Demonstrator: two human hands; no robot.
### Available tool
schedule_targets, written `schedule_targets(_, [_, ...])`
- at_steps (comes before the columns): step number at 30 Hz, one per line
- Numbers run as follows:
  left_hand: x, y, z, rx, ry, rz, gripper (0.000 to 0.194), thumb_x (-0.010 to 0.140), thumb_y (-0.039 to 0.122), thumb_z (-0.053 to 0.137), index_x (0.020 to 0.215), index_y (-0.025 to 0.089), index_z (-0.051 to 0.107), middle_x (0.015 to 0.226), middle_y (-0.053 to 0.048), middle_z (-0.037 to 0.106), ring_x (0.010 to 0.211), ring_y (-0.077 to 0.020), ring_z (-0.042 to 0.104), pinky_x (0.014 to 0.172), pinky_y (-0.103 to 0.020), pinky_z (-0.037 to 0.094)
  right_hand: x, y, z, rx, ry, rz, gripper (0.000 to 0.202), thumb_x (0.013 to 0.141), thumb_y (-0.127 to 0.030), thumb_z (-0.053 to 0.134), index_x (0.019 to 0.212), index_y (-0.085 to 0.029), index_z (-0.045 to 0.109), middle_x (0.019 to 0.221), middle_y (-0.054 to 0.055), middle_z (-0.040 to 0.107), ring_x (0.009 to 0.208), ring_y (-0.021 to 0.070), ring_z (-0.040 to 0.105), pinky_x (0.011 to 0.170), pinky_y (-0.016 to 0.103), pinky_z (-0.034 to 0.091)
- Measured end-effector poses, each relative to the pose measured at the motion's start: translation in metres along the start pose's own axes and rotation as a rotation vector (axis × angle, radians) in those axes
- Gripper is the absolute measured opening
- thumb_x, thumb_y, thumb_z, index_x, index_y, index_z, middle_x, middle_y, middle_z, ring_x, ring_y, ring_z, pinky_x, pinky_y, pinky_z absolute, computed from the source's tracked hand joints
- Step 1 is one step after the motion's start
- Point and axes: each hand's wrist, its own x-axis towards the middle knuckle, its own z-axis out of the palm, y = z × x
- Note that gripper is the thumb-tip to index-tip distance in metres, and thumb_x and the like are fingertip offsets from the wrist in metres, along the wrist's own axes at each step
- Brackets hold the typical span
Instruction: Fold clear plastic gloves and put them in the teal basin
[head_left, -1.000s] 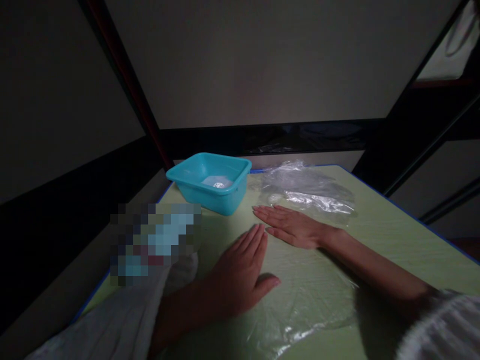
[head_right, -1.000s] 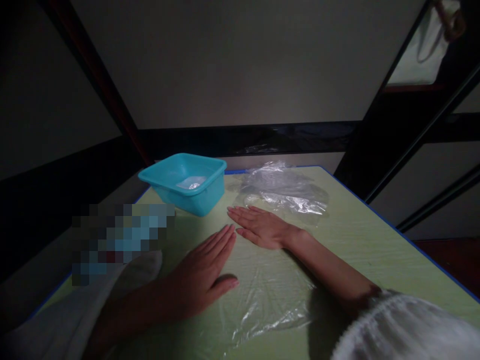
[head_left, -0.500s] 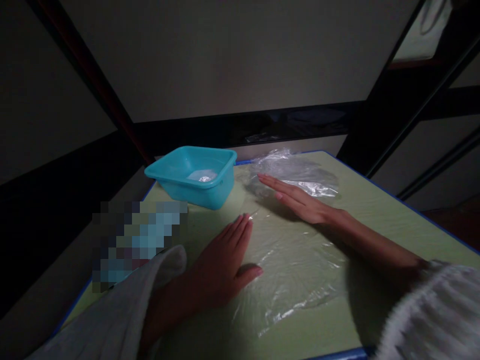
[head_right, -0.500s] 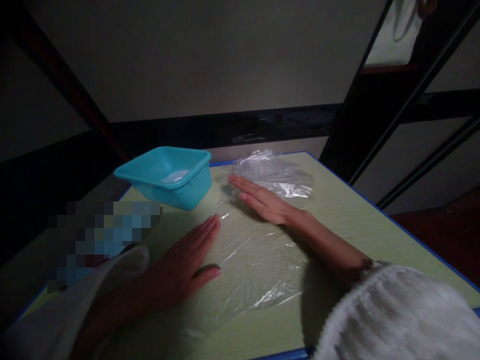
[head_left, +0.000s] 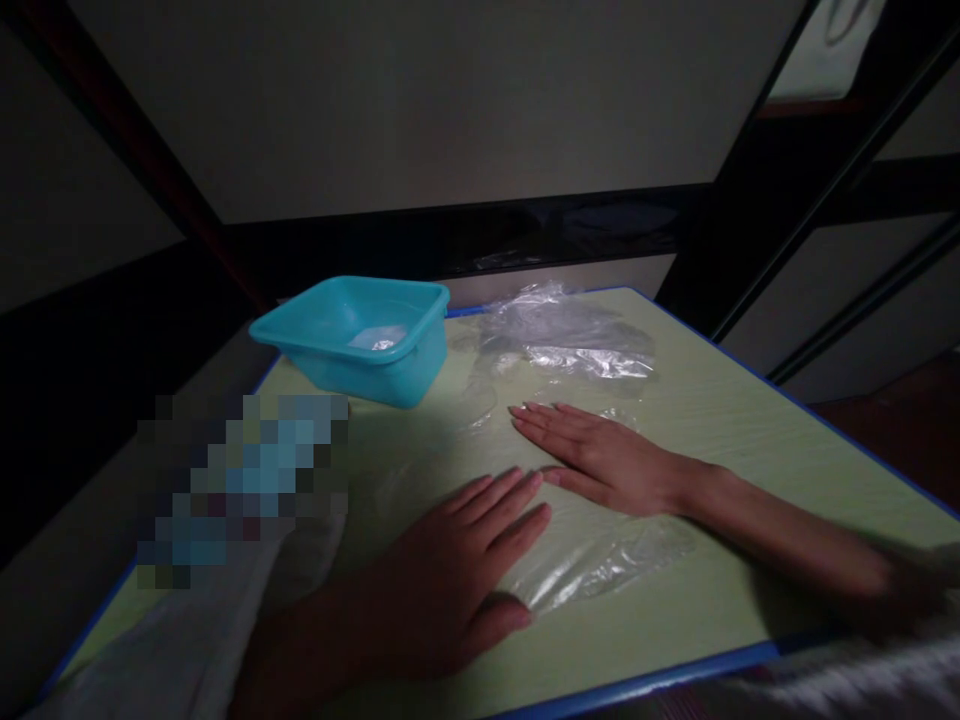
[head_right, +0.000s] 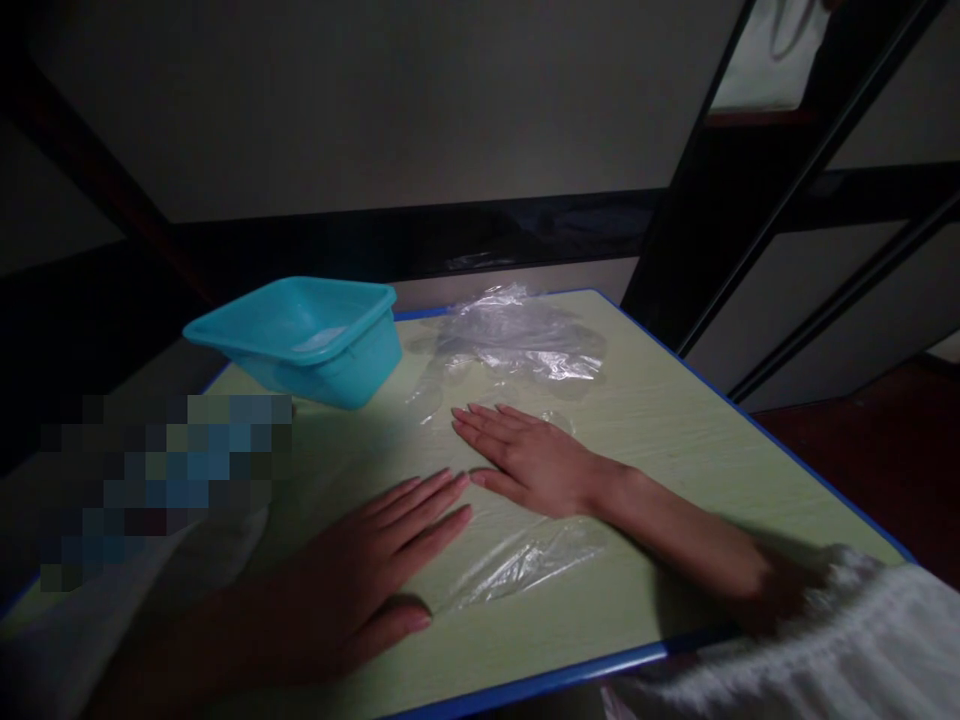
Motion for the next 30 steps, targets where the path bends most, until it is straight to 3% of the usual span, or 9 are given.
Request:
schedule_targets(7, [-0.003,-0.004,0.002,-0.008,-0.017,-0.007,0.065,0.085,0.038,0.05,0.14,0.014,0.025,0.15,-0.013,0.016,0.138,-0.0263,0.01,0.111,-0.044,0.02,-0.005,0.004,-0.009,0.073,-0.025,-0.025,0.067,0.091,-0.05,0.036,0.143,-0.012,0.019,0.149,0.014,0.017,0.137,0.0222,0.011,0.111,0.046,0.01])
schedule_targets(13, [-0.002,-0.003,0.002,-0.026,-0.007,-0.019,0.063,0.085,0.038,0.051,0.14,0.017,0.027,0.15,-0.011,0.018,0.138,-0.0257,0.012,0.111,-0.044,0.021,-0.012,0.003,-0.022,0.177,-0.078,-0.063,0.099,0.068,-0.059,0.064,0.144,-0.02,0.014,0.152,0.011,0.003,0.137,0.029,0.0,0.109,0.051,0.002])
schedule_targets(17, [-0.003,-0.003,0.002,-0.058,0.015,-0.017,0.061,0.086,0.039,0.05,0.139,0.016,0.03,0.149,-0.011,0.021,0.138,-0.0258,0.015,0.111,-0.043,0.021,-0.02,0.003,-0.029,0.237,-0.158,-0.047,0.109,0.06,-0.058,0.071,0.145,-0.023,0.012,0.152,0.01,-0.003,0.137,0.0316,-0.005,0.108,0.053,0.002])
schedule_targets(24, [-0.005,-0.005,0.004,-0.053,0.01,0.0,0.064,0.087,0.042,0.048,0.14,0.015,0.026,0.15,-0.011,0.018,0.138,-0.0254,0.012,0.112,-0.043,0.019,-0.04,-0.004,-0.047,0.316,-0.325,-0.004,0.112,0.057,-0.053,0.074,0.145,-0.024,0.011,0.152,0.011,-0.006,0.136,0.0326,-0.004,0.108,0.053,0.006])
schedule_targets(27, [-0.005,-0.004,0.004,-0.049,0.005,0.001,0.064,0.087,0.041,0.048,0.141,0.015,0.025,0.15,-0.012,0.016,0.138,-0.0256,0.011,0.112,-0.043,0.018,-0.045,-0.01,-0.058,0.372,-0.339,-0.04,0.101,0.06,-0.049,0.075,0.142,-0.022,0.024,0.152,0.012,0.007,0.137,0.032,0.006,0.108,0.05,0.017])
schedule_targets(30, [-0.004,-0.004,0.003,-0.065,0.016,0.003,0.064,0.087,0.041,0.048,0.141,0.017,0.023,0.15,-0.011,0.016,0.138,-0.0258,0.012,0.112,-0.043,0.019,-0.047,-0.014,-0.064,0.47,-0.33,-0.052,0.064,0.064,-0.041,0.075,0.12,-0.018,0.054,0.131,0.013,0.048,0.124,0.029,0.041,0.096,0.04,0.04])
